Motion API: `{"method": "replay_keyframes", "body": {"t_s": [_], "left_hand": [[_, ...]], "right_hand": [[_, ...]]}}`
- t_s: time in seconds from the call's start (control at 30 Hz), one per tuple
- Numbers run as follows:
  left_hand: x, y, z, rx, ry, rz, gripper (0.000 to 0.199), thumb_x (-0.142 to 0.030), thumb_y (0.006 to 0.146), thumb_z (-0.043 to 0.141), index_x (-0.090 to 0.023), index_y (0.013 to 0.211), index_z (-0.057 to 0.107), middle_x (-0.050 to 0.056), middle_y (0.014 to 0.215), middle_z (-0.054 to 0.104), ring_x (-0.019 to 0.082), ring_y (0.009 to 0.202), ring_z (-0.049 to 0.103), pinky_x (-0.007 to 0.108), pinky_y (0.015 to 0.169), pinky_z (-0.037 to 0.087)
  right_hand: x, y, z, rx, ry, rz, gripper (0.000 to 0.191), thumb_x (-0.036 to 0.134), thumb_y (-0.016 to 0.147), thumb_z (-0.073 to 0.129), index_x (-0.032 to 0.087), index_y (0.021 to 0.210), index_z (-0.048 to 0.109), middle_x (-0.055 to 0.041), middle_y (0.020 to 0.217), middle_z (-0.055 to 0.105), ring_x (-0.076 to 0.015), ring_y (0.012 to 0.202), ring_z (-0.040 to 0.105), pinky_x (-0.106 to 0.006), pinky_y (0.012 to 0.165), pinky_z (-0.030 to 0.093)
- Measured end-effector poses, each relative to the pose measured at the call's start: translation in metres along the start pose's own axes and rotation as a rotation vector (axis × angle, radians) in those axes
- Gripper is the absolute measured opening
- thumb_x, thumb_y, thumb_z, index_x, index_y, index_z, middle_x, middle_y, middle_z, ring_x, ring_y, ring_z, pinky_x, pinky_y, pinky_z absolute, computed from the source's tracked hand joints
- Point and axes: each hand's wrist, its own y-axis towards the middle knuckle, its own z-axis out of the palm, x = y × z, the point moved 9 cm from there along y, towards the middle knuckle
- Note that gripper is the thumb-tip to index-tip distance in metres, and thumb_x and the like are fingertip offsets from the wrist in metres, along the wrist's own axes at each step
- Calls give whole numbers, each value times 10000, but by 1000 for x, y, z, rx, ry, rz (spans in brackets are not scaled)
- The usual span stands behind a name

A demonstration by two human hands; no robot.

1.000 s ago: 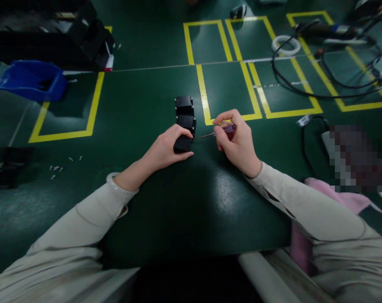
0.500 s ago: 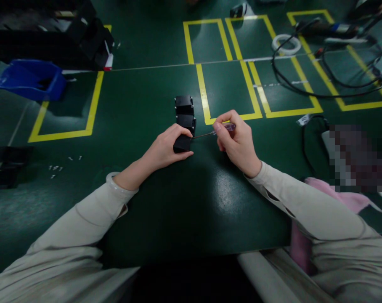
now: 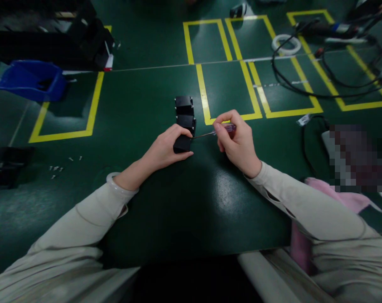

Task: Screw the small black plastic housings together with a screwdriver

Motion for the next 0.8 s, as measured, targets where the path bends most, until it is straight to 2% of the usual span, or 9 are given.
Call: {"method": "replay_keyframes", "body": {"t_s": [0.1,0.17,0.3,0.4,0.5,0.67,0.8], "left_hand": [[-2,0,-1,-15,3,30,362,-303,842,749,-194,1128,557,54,1120,627,213,1040,622,325,905,487],[-4,0,-2,-25,6,45,364,-296,842,755,-192,1129,557,52,1113,625,209,1036,621,319,898,485],[-4,0,-1,-22,2,39,365,-302,839,756,-197,1126,557,53,1114,628,212,1035,620,325,898,487],[-2,-1,-1,-7,2,19,364,-313,844,748,-199,1132,557,57,1125,628,218,1040,618,335,905,490],[-2,-1,-1,-7,3,21,365,-314,845,749,-193,1132,559,59,1127,627,218,1043,618,335,907,490],[-4,-1,-2,-23,10,46,369,-302,842,757,-185,1132,562,54,1122,627,211,1045,621,320,909,487],[-5,-1,-2,-29,8,54,366,-296,841,758,-184,1130,562,51,1117,628,207,1044,620,316,915,487]], "right_hand": [[2,0,-1,-15,9,-23,83,305,985,554,227,982,528,50,696,517,-73,541,468,-259,510,333],[2,0,-1,-18,4,-27,104,318,978,567,222,959,534,38,722,533,-77,579,477,-261,529,340],[0,0,0,-1,-13,1,180,377,992,557,223,905,523,73,609,453,-62,475,419,-267,495,308],[0,0,-1,-11,-10,-13,84,306,986,552,229,986,519,71,641,471,-67,491,442,-265,500,325],[0,0,-2,-18,-17,-10,77,264,972,560,225,1026,521,58,688,503,-70,528,460,-263,517,340],[2,0,-1,-11,-15,-6,173,361,994,556,217,904,520,92,554,440,-49,425,417,-256,466,304],[1,-1,-2,-27,7,-29,57,266,985,553,214,989,530,81,625,473,-50,467,442,-252,486,323]]}}
